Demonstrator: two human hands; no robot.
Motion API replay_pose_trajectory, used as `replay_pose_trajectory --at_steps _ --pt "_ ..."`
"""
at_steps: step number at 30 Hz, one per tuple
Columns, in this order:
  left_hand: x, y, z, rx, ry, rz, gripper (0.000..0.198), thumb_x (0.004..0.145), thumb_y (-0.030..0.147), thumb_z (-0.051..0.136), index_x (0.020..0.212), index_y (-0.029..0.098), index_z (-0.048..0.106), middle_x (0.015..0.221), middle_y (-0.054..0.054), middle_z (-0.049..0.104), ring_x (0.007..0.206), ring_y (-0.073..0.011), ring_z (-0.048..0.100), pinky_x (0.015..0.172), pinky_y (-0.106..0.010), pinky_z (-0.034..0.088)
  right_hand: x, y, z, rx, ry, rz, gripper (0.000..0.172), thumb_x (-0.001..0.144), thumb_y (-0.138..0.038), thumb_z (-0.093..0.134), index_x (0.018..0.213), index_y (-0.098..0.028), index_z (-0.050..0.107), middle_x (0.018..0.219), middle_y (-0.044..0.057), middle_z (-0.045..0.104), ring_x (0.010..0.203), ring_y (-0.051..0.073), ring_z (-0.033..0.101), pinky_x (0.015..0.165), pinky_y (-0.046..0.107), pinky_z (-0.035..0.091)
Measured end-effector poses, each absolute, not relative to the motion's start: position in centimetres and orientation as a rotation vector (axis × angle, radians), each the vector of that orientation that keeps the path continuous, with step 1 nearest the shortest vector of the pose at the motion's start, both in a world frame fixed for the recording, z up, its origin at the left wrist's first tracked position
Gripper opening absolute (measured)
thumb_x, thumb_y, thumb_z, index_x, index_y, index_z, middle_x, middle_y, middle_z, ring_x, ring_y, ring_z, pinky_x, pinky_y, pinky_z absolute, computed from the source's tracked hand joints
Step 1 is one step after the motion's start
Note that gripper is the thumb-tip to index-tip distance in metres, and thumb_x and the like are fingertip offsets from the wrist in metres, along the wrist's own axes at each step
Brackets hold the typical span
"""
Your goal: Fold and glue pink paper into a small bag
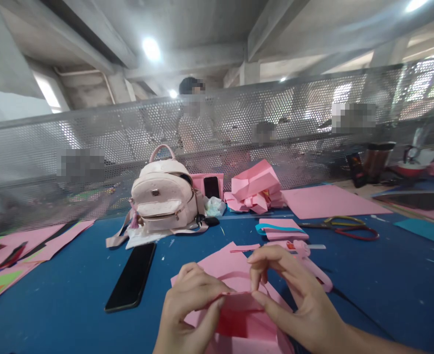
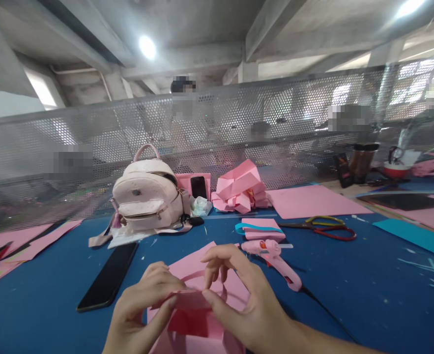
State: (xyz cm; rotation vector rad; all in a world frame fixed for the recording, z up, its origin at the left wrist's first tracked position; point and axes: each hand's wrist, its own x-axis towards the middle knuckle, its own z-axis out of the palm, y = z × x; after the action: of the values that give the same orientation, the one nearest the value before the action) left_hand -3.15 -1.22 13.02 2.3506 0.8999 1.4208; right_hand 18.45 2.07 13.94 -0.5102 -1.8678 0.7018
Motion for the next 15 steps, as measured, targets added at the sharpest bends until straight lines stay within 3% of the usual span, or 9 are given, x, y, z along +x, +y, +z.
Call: replay_pose_trajectory --at_steps 6,15 --pt "-2.46 -1.37 12.46 2.100 1.045 1.487 0.018 0.093 0.014 0.057 0.091 0.022 0.073 0.075 0.000 0.071 0.067 -0.0148 0.058 0.073 -0.031 0.040 18.29 2.34 13.82 -0.547 -1.880 0.768 0.034 0.090 -0.013 0.057 0.119 -0.031 0.051 0.090 -0.002 0.061 0.079 0.014 0.059 0.075 0.025 0.051" --pt "-2.27 -1.19 12.01 1.863 1.147 1.493 0.019 0.094 0.027 0.061 0.088 0.025 0.078 0.077 -0.003 0.072 0.073 -0.0175 0.060 0.073 -0.029 0.043 18.02 3.05 13.51 -0.618 -1.843 0.918 0.025 0.091 -0.016 0.057 0.112 -0.029 0.056 0.087 -0.003 0.060 0.077 0.014 0.054 0.070 0.025 0.046"
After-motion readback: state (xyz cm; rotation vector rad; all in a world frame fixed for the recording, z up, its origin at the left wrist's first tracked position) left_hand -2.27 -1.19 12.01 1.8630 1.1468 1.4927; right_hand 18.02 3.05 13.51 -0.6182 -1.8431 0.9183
